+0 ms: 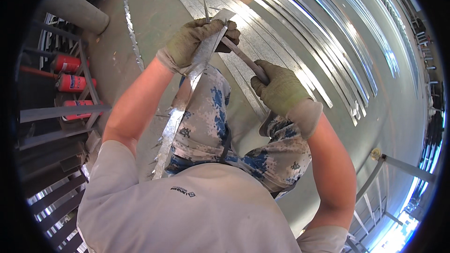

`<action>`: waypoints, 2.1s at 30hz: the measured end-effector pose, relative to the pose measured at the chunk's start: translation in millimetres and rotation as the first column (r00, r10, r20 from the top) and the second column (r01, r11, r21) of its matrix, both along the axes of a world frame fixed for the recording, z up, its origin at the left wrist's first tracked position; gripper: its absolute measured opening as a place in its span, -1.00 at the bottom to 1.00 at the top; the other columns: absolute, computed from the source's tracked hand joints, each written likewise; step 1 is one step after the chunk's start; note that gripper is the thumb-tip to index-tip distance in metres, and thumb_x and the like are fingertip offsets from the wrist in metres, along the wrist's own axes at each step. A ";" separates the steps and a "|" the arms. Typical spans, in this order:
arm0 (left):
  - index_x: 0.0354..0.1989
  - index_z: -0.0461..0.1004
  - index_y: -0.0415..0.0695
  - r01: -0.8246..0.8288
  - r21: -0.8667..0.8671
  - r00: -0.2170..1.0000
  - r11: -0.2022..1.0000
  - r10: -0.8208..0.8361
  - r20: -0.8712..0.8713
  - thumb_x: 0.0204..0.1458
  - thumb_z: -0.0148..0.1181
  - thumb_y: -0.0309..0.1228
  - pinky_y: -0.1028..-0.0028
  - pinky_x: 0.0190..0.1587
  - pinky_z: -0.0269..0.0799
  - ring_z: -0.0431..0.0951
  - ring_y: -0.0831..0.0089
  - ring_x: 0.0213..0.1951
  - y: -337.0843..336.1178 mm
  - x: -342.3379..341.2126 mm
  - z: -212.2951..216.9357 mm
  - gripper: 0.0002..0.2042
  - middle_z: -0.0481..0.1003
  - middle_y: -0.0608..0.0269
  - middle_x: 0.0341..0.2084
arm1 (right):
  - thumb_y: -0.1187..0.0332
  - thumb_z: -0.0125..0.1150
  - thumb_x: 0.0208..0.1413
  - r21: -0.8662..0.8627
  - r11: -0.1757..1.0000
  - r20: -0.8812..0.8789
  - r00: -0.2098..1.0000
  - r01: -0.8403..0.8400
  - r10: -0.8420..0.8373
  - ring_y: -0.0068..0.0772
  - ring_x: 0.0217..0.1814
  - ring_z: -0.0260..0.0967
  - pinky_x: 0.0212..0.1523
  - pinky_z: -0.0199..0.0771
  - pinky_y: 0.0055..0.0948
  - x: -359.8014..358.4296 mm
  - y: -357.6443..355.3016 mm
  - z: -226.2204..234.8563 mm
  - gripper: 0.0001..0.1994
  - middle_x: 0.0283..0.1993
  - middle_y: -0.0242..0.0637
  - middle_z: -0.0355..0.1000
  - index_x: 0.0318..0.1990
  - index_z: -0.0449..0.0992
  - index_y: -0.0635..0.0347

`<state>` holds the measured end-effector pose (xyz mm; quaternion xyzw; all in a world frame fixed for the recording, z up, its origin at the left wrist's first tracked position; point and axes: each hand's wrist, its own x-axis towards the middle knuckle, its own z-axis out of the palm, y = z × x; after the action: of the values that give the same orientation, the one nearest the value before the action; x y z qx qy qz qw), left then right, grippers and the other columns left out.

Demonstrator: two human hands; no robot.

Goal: The person sits on the floor and uses tin snips to cut long, thin metal strips into shorter pieces. They repeatedly position the snips, cut, and set the pieces aside on the floor.

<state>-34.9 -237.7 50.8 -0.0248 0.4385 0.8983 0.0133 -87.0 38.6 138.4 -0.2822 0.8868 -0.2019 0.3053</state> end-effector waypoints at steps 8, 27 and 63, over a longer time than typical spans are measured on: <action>0.26 0.62 -0.38 0.015 -0.060 1.000 0.998 -0.014 0.017 0.49 0.36 -0.28 0.23 0.04 0.82 0.82 0.19 0.04 2.8 3.7 8.3 -0.61 0.75 -0.04 0.07 | 0.19 0.24 0.51 -0.021 1.000 -0.035 0.999 -0.001 0.000 0.23 -0.04 0.68 0.06 0.63 0.09 -5.0 0.1 -4.1 -0.62 -0.08 0.13 0.71 0.33 0.61 0.14; 0.25 0.68 -0.29 0.021 -0.181 0.999 0.983 -0.016 0.031 0.52 0.32 -0.21 0.31 -0.02 0.80 0.81 0.32 0.04 4.0 9.0 18.9 -0.62 0.78 0.05 0.05 | 0.21 0.26 0.51 0.093 0.991 -0.062 0.992 -0.100 0.106 0.24 0.01 0.69 0.09 0.63 0.10 -15.3 -3.4 18.5 -0.72 -0.06 0.08 0.71 0.20 0.65 0.15; 0.26 0.67 -0.34 -0.027 -0.234 1.000 0.972 0.029 0.005 0.54 0.29 -0.24 0.28 0.11 0.71 0.79 0.30 0.06 7.2 9.4 8.9 -0.62 0.78 0.02 0.05 | 0.18 0.43 0.42 0.033 0.997 0.088 0.994 -0.068 0.064 -0.40 -0.38 0.46 -0.22 0.54 -0.18 -36.2 0.3 17.8 -0.72 -0.39 -0.22 0.59 -0.02 0.77 0.24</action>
<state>-25.5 -230.5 59.7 -0.0359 0.5408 0.8404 -0.0006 -123.3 38.9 156.2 -0.2969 0.8664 -0.1879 0.3548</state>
